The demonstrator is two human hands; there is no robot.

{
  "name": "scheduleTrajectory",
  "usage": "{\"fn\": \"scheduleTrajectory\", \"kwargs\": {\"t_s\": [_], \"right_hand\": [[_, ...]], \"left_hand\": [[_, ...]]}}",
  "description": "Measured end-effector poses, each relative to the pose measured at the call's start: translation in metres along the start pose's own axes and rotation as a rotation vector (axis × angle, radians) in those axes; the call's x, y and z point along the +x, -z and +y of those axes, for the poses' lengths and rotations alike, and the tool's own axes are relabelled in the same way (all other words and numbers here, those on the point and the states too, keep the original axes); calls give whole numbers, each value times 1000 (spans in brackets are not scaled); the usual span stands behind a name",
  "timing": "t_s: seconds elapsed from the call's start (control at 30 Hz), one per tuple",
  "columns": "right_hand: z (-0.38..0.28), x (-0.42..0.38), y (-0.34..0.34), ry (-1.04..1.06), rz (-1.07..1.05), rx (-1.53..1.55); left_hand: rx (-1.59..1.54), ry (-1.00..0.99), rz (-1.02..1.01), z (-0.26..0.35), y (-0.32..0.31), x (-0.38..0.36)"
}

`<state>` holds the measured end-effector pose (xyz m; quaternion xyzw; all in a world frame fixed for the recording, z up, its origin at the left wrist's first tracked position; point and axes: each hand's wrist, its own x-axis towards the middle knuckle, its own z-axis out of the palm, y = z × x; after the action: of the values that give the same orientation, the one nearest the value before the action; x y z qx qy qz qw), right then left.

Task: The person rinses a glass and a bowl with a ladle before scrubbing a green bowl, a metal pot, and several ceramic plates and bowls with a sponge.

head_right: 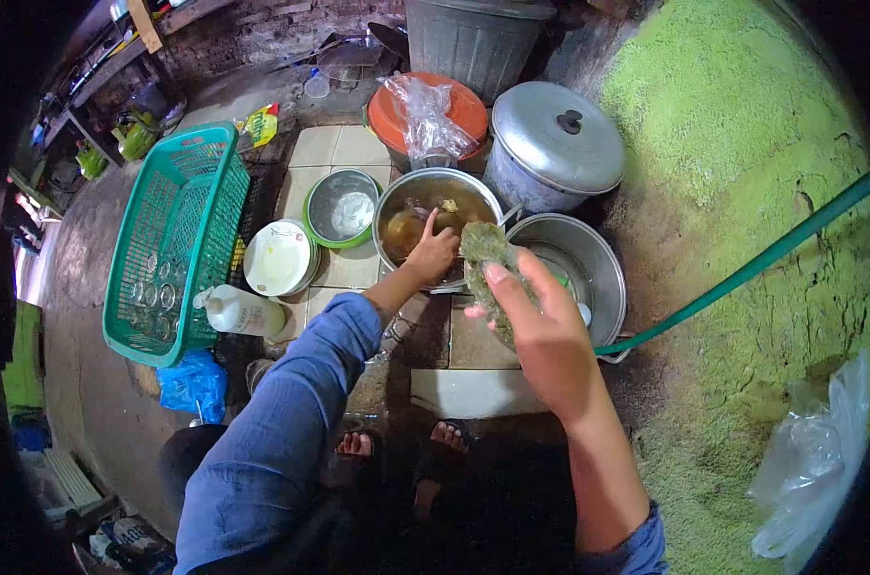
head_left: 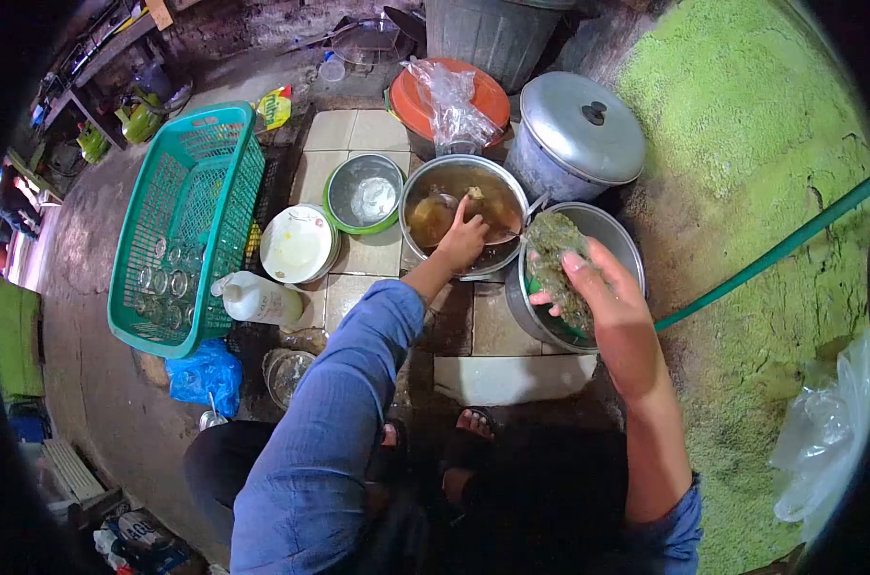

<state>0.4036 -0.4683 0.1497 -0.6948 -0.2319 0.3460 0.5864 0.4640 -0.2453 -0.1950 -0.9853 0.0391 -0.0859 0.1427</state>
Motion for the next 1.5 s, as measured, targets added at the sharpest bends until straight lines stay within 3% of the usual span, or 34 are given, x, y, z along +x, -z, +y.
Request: {"fn": "scheduleTrajectory", "kwargs": {"t_s": [0.03,0.13,0.27,0.33,0.4,0.47,0.53,0.57,0.6,0.63,0.7,0.73,0.8,0.83,0.87,0.93,0.97,1.0,1.07,1.1,1.2,1.27,1.3,1.33,1.4,1.43,1.5], "right_hand": [[3,0,1,4,0,4],[10,5,3,106,-8,6],[19,14,3,54,13,33],[21,17,2,64,27,32],[21,21,-2,37,124,42],[27,32,-1,36,133,72],[41,52,6,25,143,100],[53,66,13,77,159,-33],[62,74,17,129,174,-166],[65,75,14,140,169,-160],[68,76,7,315,411,-389],[68,75,4,329,406,-376],[66,74,-2,292,339,-393],[66,76,-8,300,324,-398],[61,77,-14,307,318,-385],[52,69,-35,351,223,-416],[45,61,-45,461,229,-447],[47,72,-56,399,239,-472],[24,48,-73,609,247,-383],[28,46,-85,799,325,-491],[23,-1,-115,724,198,-727],[32,-22,-127,836,113,-765],[31,-31,-127,714,-35,-742],[26,-29,-125,711,-39,-751],[21,-24,-112,1044,-32,-783],[12,-14,-108,1112,6,-703],[-6,4,-100,834,73,-447]], "left_hand": [[-57,25,111,-2,-3,-3],[-195,158,67,-6,18,-13],[-486,352,1,-19,47,-20],[-548,383,84,-26,60,-28],[-827,512,-1,-35,79,-35],[-817,549,33,-45,98,-42],[-1170,672,56,-58,111,-53],[-1266,647,108,-61,138,-63],[-1420,744,-20,-70,145,-66],[-1523,812,-21,-74,163,-74],[-1795,897,2,-83,195,-91],[-1765,934,-38,-89,208,-103],[-2120,937,-66,-92,230,-124],[-2195,890,28,-89,244,-135],[-2299,860,73,-67,303,-147],[-2247,993,138,-51,342,-164],[-2244,1010,147,-49,341,-168],[-2221,962,163,-46,335,-174],[-2159,869,261,-25,351,-187],[-2114,886,312,-12,360,-192],[-2070,921,451,21,346,-200],[-2214,881,527,30,345,-210],[-2135,908,555,34,345,-215],[-2053,933,584,32,347,-218],[-1965,865,621,27,359,-217],[-1866,793,650,27,368,-216],[-1892,792,629,30,391,-218]]}}
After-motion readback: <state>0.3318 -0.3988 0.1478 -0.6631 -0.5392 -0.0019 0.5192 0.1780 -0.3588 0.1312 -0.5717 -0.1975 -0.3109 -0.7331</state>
